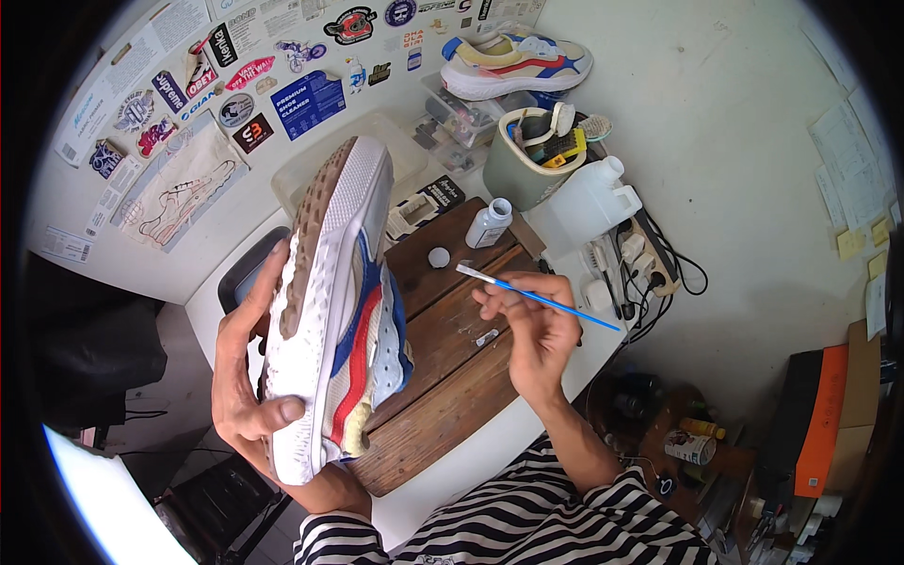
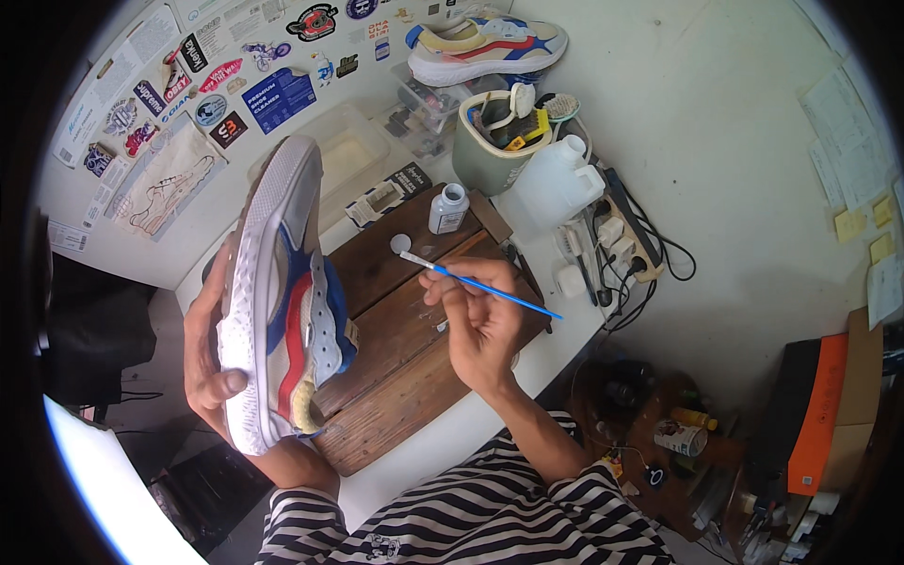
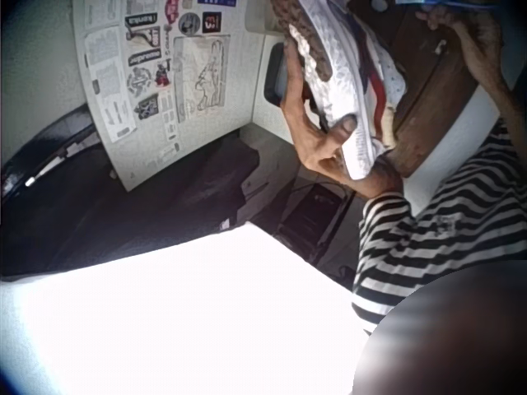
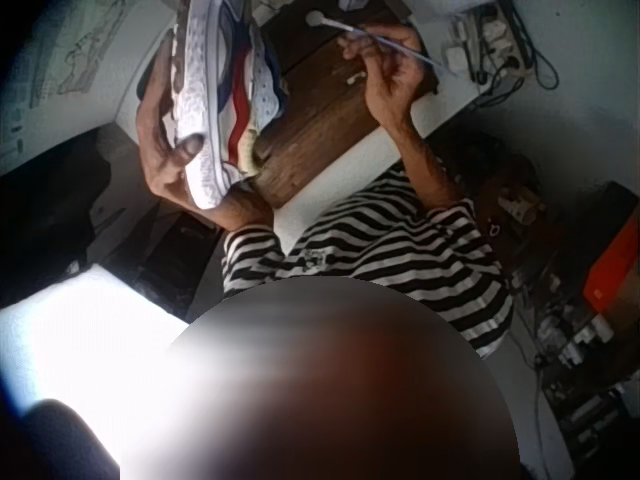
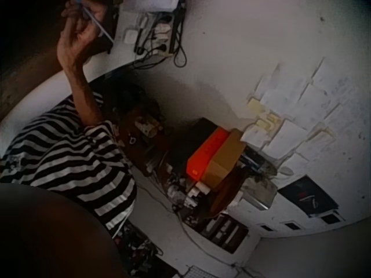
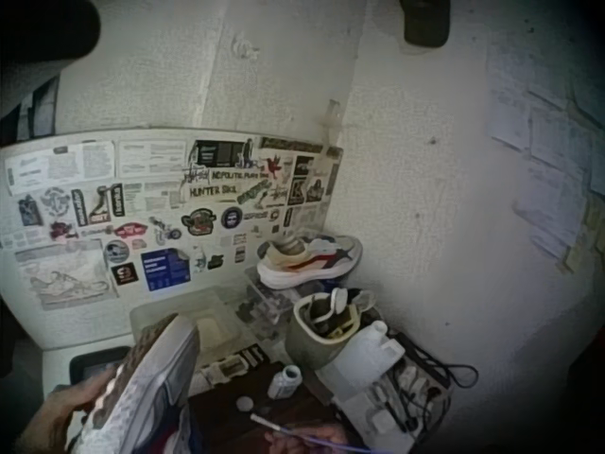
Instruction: The recorder is using a fine brush to apply blue and white paint to the trim and surfaces of a sneaker.
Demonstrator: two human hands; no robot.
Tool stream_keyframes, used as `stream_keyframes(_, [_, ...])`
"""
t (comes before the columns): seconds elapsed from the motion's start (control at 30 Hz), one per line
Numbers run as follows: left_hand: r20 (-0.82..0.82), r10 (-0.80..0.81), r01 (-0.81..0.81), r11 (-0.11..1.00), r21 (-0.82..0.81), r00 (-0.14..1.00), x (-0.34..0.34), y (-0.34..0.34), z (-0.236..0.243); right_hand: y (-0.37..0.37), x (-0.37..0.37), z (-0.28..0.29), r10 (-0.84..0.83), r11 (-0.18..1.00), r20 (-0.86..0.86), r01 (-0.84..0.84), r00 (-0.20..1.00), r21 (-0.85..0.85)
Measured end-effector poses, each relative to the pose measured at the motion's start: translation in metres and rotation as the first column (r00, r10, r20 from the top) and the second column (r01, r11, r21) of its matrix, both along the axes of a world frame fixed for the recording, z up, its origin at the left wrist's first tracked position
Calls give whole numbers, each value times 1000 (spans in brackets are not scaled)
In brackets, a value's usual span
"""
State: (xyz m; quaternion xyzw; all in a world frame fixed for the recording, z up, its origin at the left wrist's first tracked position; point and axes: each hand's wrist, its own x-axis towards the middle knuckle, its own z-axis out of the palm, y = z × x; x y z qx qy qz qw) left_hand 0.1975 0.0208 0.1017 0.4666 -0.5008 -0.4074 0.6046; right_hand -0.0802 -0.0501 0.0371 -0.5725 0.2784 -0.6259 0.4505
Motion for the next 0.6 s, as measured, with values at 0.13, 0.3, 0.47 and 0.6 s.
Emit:
stream_keyframes(0.13, [193,-10,-7,996,91,981,9,-5,4,-15,10,-42,-28,986,-258,69,966,154])
stream_keyframes(0.3, [189,-55,33,993,118,980,13,-4,4,-24,21,-57,-124,978,-420,181,899,99])
stream_keyframes(0.47, [164,-128,123,992,38,978,18,-9,-3,-31,21,-58,-161,977,-537,211,828,33])
stream_keyframes(0.6, [234,-137,139,990,9,962,17,-12,0,-32,25,-52,-169,977,-523,211,836,22])
